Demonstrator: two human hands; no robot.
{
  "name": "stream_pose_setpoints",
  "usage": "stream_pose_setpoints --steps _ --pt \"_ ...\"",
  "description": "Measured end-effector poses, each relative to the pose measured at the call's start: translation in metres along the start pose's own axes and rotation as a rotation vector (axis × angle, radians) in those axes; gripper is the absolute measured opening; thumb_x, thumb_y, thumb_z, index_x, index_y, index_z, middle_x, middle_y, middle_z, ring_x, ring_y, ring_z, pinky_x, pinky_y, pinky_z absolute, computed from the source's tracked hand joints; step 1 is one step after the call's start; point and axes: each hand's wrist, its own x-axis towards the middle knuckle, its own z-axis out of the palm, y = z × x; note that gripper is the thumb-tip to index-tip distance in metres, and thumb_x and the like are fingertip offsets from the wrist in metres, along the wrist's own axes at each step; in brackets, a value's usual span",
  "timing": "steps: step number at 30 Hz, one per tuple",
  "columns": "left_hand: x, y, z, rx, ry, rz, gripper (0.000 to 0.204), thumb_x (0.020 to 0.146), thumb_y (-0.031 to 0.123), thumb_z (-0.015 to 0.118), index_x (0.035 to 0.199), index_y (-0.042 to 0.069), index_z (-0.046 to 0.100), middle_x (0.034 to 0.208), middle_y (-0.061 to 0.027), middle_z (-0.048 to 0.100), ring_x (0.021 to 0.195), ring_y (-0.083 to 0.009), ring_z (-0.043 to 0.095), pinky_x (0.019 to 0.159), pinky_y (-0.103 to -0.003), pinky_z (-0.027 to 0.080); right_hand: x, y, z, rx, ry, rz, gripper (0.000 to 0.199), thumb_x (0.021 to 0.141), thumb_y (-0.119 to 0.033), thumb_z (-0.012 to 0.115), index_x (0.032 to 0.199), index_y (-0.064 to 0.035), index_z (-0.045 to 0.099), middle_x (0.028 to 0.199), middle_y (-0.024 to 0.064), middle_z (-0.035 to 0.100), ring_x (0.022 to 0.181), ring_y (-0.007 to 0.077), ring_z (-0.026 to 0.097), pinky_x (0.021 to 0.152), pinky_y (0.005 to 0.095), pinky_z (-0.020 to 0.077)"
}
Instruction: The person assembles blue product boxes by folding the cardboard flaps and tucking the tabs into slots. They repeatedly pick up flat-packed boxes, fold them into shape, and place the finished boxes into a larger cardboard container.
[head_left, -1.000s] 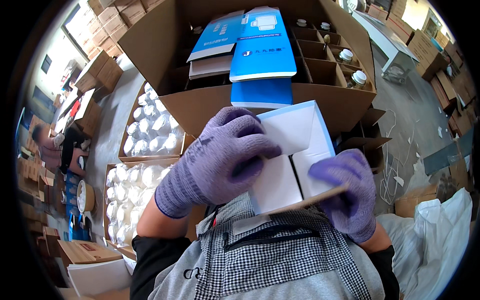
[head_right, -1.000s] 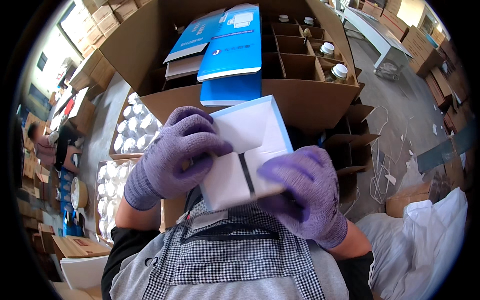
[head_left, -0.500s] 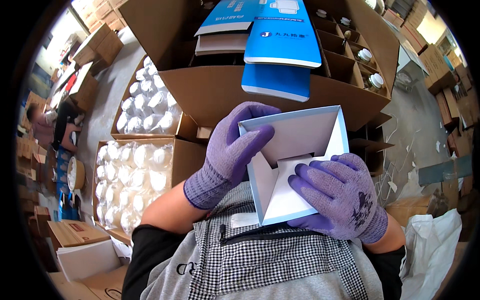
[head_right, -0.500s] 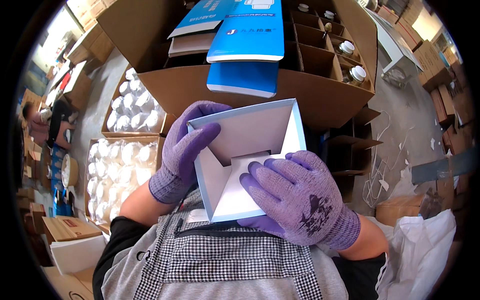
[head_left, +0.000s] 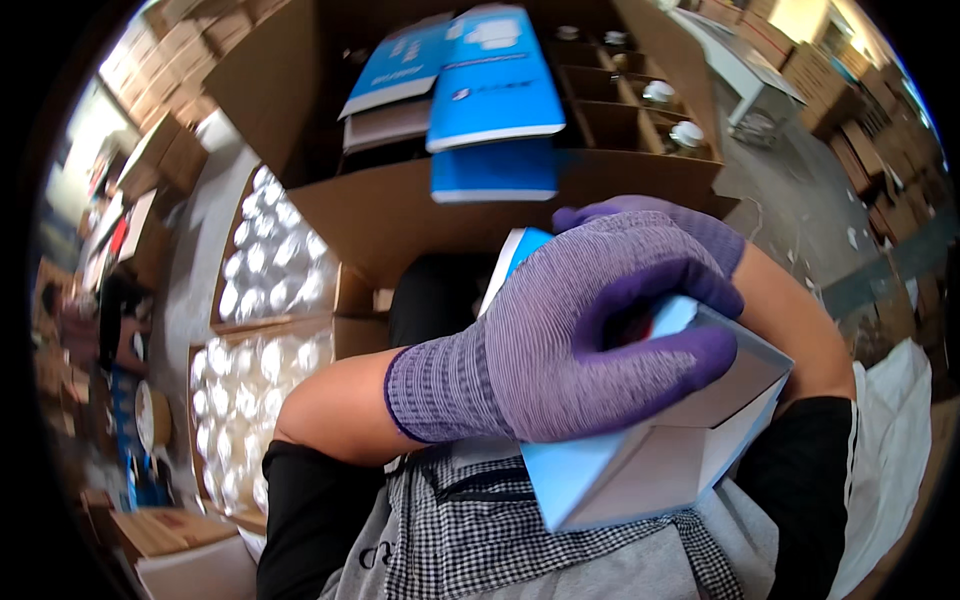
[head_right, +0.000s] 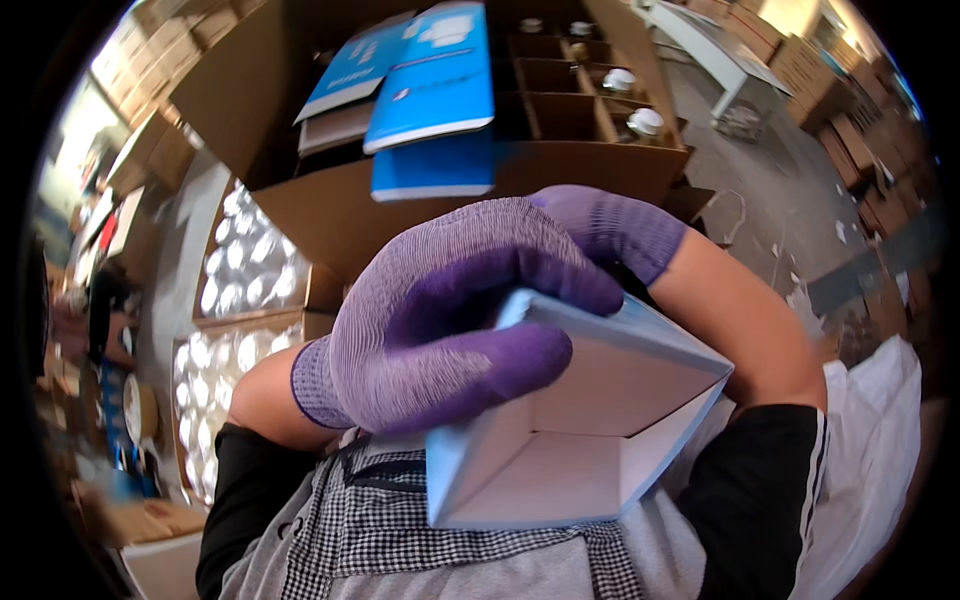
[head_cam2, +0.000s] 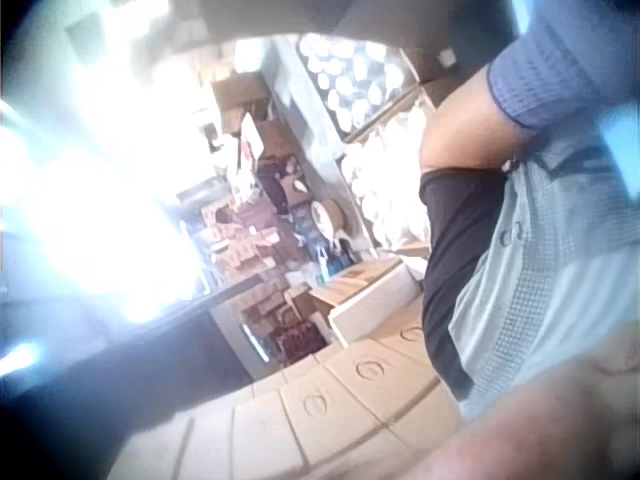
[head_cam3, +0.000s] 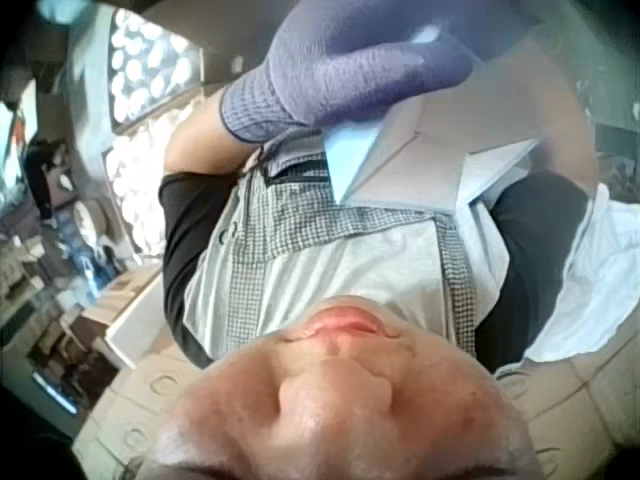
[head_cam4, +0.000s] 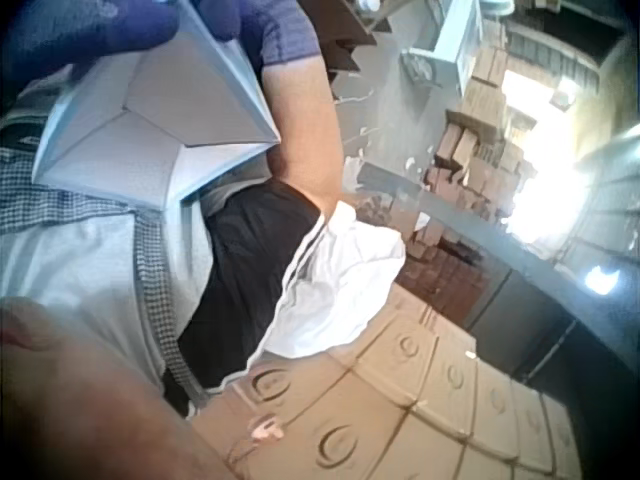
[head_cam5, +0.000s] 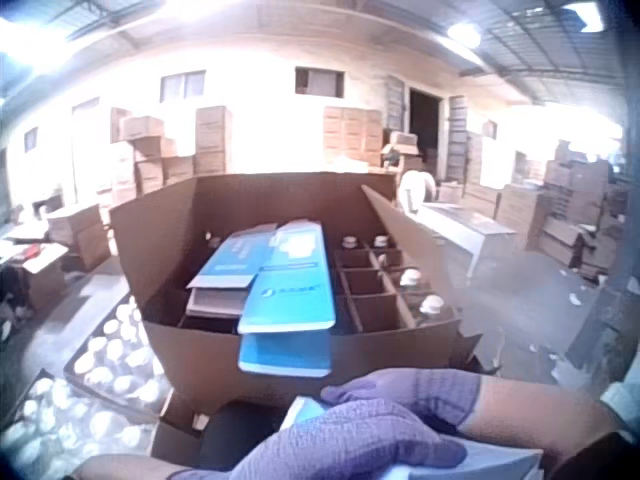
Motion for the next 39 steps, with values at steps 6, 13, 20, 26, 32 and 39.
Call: stream_pose_setpoints --steps 6,13,20,26,32,39 --pt "-0.018 -0.023 -0.022 -0.039 0.318 0.031 0.056 0.088 0.019 0.058 0.137 -0.006 0.049 0.132 -0.0173 0.056 0.127 -0.0278 0.052 0.112 -0.042 0.036 -0.151 -0.096 -0.077 0.730 0.449 0.021 0.043 0.100 -0.035 0.055 0.126 -0.0006 0.060 0.103 0.0167 0.071 0.098 0.0294 0.070 0.084 0.0391 0.0586" --pt "-0.082 -0.143 -0.055 0.083 0.282 -0.644 0.034 0.095 0.019 0.055 0.119 -0.003 0.064 0.118 -0.0136 0.066 0.114 -0.0230 0.059 0.104 -0.034 0.041 -0.316 0.024 -0.260 -1.766 0.093 0.618 0.059 0.097 -0.043 0.050 0.133 0.0038 0.050 0.124 0.0147 0.060 0.113 0.0234 0.060 0.099 0.0346 0.0465" --pt "-0.135 -0.219 -0.034 0.571 -0.120 -0.682 0.025 0.096 0.014 0.060 0.116 0.001 0.066 0.110 -0.0117 0.068 0.103 -0.0200 0.063 0.091 -0.030 0.050 -0.246 0.261 -0.311 -0.974 0.860 0.928 0.070 0.070 -0.061 0.074 0.111 -0.0052 0.071 0.108 0.0171 0.071 0.103 0.0324 0.068 0.091 0.0422 0.0539" --pt "-0.108 -0.247 -0.030 0.124 0.100 -1.405 0.031 0.099 0.023 0.061 0.122 0.002 0.065 0.111 -0.0071 0.069 0.102 -0.0143 0.061 0.093 -0.028 0.048 -0.155 0.512 -0.296 -0.733 0.924 0.940 0.052 0.074 -0.051 0.079 0.106 -0.0095 0.072 0.114 0.0182 0.065 0.112 0.0342 0.062 0.098 0.0412 0.0499" --pt "-0.091 -0.267 -0.032 0.242 0.072 -1.560 0.031 0.097 0.025 0.058 0.118 0.004 0.068 0.113 -0.0139 0.069 0.108 -0.0261 0.064 0.099 -0.034 0.047 -0.053 0.591 -0.250 -0.422 0.768 0.947 0.051 0.074 -0.047 0.079 0.111 -0.0128 0.073 0.128 0.0171 0.062 0.118 0.0347 0.060 0.100 0.0425 0.0491" --pt "-0.095 -0.307 -0.051 0.243 -0.122 -1.544 0.030 0.097 0.026 0.059 0.115 0.005 0.068 0.111 -0.0139 0.069 0.107 -0.0264 0.064 0.097 -0.035 0.048 -0.079 0.715 -0.213 -0.298 0.407 0.768 0.065 0.078 -0.038 0.073 0.135 -0.0107 0.059 0.146 0.0182 0.051 0.135 0.0329 0.048 0.110 0.0401 0.0417"
